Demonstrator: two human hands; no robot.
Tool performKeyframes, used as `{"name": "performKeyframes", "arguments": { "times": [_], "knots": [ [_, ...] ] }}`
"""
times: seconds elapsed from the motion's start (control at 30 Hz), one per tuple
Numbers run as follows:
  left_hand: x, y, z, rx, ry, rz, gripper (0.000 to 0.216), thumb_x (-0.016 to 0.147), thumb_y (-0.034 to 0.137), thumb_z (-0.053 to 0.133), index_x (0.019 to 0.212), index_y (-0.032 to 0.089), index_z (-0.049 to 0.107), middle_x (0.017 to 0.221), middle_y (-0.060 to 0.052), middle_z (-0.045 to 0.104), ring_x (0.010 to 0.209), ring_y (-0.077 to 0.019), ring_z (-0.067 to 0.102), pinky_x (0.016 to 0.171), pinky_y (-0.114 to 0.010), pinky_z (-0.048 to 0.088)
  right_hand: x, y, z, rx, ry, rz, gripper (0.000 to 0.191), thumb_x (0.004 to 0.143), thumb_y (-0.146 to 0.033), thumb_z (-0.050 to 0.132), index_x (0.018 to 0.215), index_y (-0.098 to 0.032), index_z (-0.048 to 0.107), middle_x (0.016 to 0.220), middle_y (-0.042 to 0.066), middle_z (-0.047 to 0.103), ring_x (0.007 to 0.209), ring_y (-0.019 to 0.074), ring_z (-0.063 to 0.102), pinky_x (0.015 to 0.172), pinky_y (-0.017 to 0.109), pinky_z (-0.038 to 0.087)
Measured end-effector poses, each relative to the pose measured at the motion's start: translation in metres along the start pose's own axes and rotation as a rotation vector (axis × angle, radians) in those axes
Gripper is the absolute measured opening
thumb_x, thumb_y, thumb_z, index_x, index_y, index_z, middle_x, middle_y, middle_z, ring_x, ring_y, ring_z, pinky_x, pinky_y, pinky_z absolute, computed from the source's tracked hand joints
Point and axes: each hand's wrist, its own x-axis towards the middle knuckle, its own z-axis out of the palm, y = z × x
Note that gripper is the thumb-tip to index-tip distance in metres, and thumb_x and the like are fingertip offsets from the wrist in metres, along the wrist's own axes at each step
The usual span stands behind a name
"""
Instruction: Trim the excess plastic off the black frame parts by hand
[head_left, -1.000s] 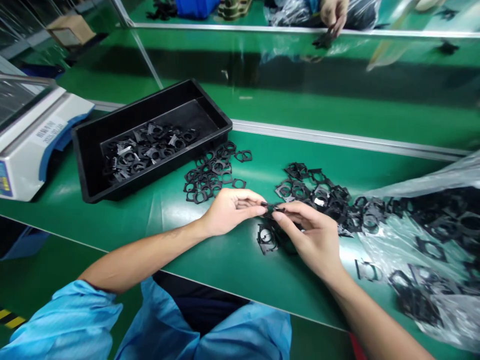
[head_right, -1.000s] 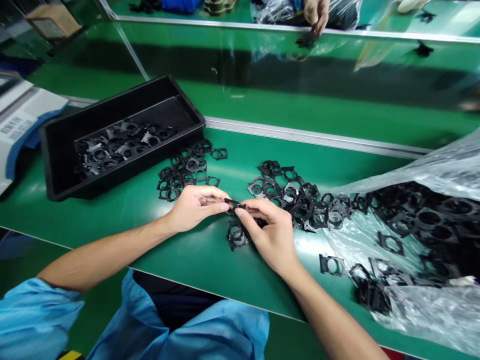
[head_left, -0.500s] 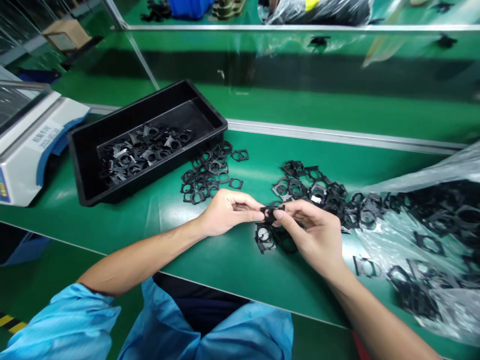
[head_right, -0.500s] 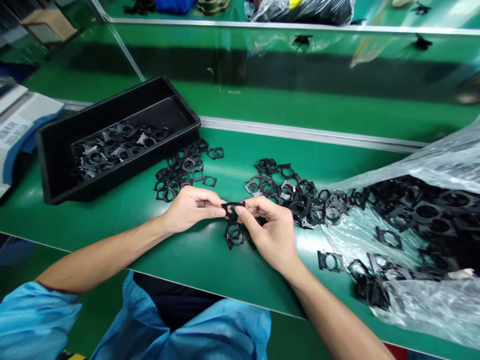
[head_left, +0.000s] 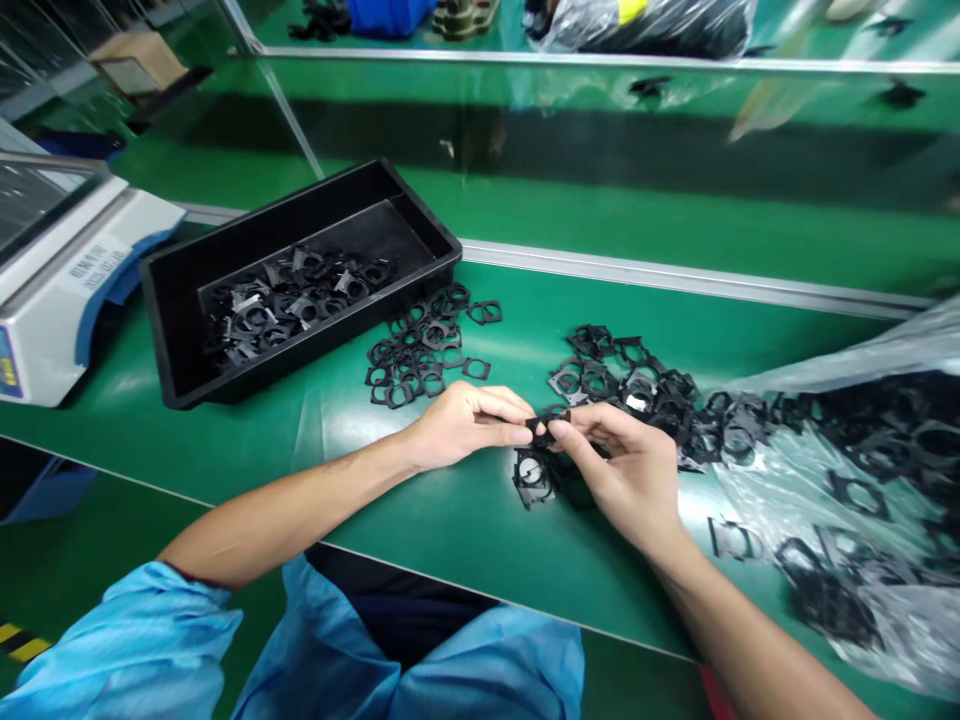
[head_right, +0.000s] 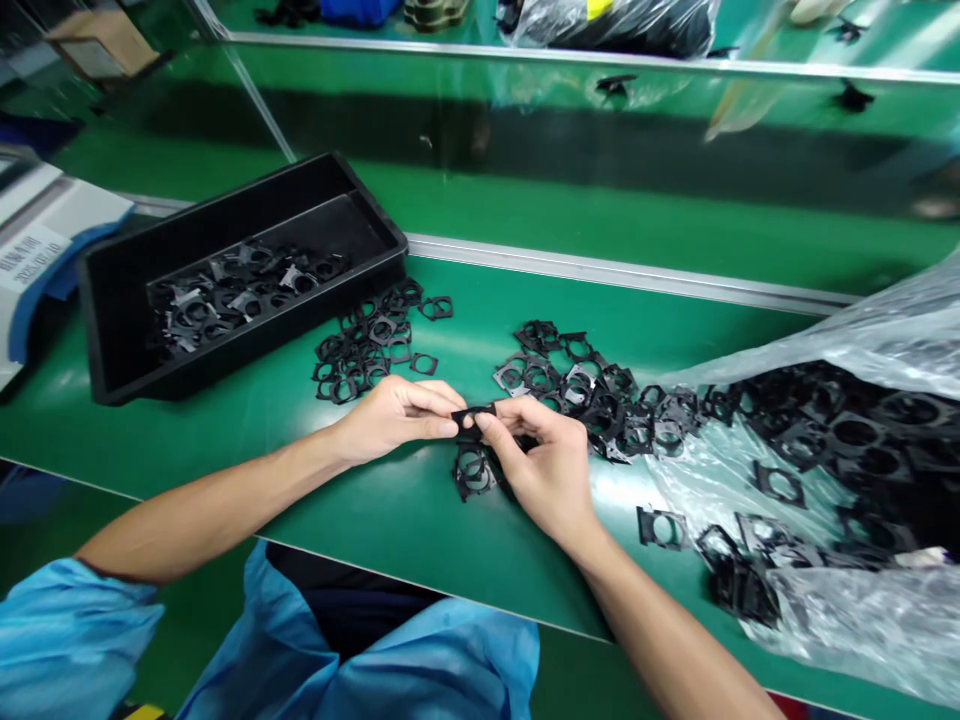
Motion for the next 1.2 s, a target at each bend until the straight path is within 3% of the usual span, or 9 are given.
{"name": "performKeyframes", "arguments": {
  "times": [0.2,0.33,0.6,0.77,1.0,1.1,1.2],
  "knots": [
    [-0.001,0.003,0.000,-0.173,-0.036,-0.187,0.037,0.067,0.039,0.091,0.088,0.012,0.075,0.085,-0.005,0.075,0.076,-0.0127,0.072,0.076,-0.025,0.058,0.005,-0.004,0.000,0.212,-0.065,0.147,0.032,0.081,-0.047,0.081,0.071,-0.020,0.066,0.059,0.001,0.070,0.051,0.0159,0.065,0.053,0.027,0.055],
    [-0.002,0.005,0.003,-0.281,-0.074,-0.260,0.043,0.066,0.041,0.092,0.089,0.013,0.068,0.079,-0.002,0.073,0.072,-0.0148,0.075,0.074,-0.027,0.060,0.006,-0.006,-0.002,0.302,-0.086,0.215,0.032,0.079,-0.046,0.083,0.070,-0.019,0.067,0.056,0.000,0.069,0.048,0.0145,0.065,0.052,0.025,0.054],
    [-0.003,0.007,0.008,-0.120,0.061,-0.104,0.038,0.073,0.042,0.087,0.084,0.012,0.068,0.070,-0.001,0.071,0.064,-0.0124,0.072,0.066,-0.023,0.057,0.003,-0.007,-0.001,0.236,-0.018,0.137,0.027,0.080,-0.043,0.083,0.074,-0.021,0.067,0.058,-0.001,0.068,0.049,0.0148,0.063,0.052,0.026,0.054],
    [-0.003,0.004,0.006,-0.067,0.078,-0.107,0.042,0.071,0.044,0.088,0.091,0.012,0.068,0.074,-0.003,0.072,0.069,-0.0163,0.075,0.069,-0.026,0.058,0.001,-0.002,0.002,0.098,0.042,0.040,0.022,0.083,-0.039,0.080,0.076,-0.022,0.069,0.060,-0.001,0.067,0.051,0.0147,0.061,0.053,0.027,0.052],
    [-0.004,0.008,0.008,-0.029,0.102,-0.083,0.046,0.072,0.050,0.086,0.079,0.014,0.059,0.066,0.000,0.067,0.063,-0.0120,0.069,0.064,-0.023,0.053,-0.002,0.001,0.003,0.028,0.060,-0.012,0.023,0.084,-0.043,0.078,0.083,-0.021,0.072,0.070,0.001,0.071,0.057,0.0155,0.064,0.058,0.028,0.056],
    [-0.005,0.009,0.009,0.025,0.118,-0.057,0.041,0.070,0.044,0.088,0.081,0.013,0.063,0.075,-0.001,0.068,0.069,-0.0107,0.067,0.068,-0.022,0.052,-0.001,0.001,0.001,-0.032,0.084,-0.052,0.021,0.086,-0.042,0.075,0.084,-0.021,0.074,0.074,0.002,0.072,0.059,0.0155,0.063,0.060,0.029,0.056],
    [-0.006,0.011,0.009,0.070,0.098,0.013,0.036,0.072,0.035,0.087,0.098,0.015,0.071,0.093,-0.004,0.070,0.080,-0.0108,0.065,0.074,-0.021,0.052,0.000,-0.001,-0.001,-0.111,0.028,-0.094,0.018,0.088,-0.038,0.074,0.082,-0.021,0.076,0.069,0.002,0.069,0.060,0.0159,0.060,0.058,0.029,0.053]
  ]
}}
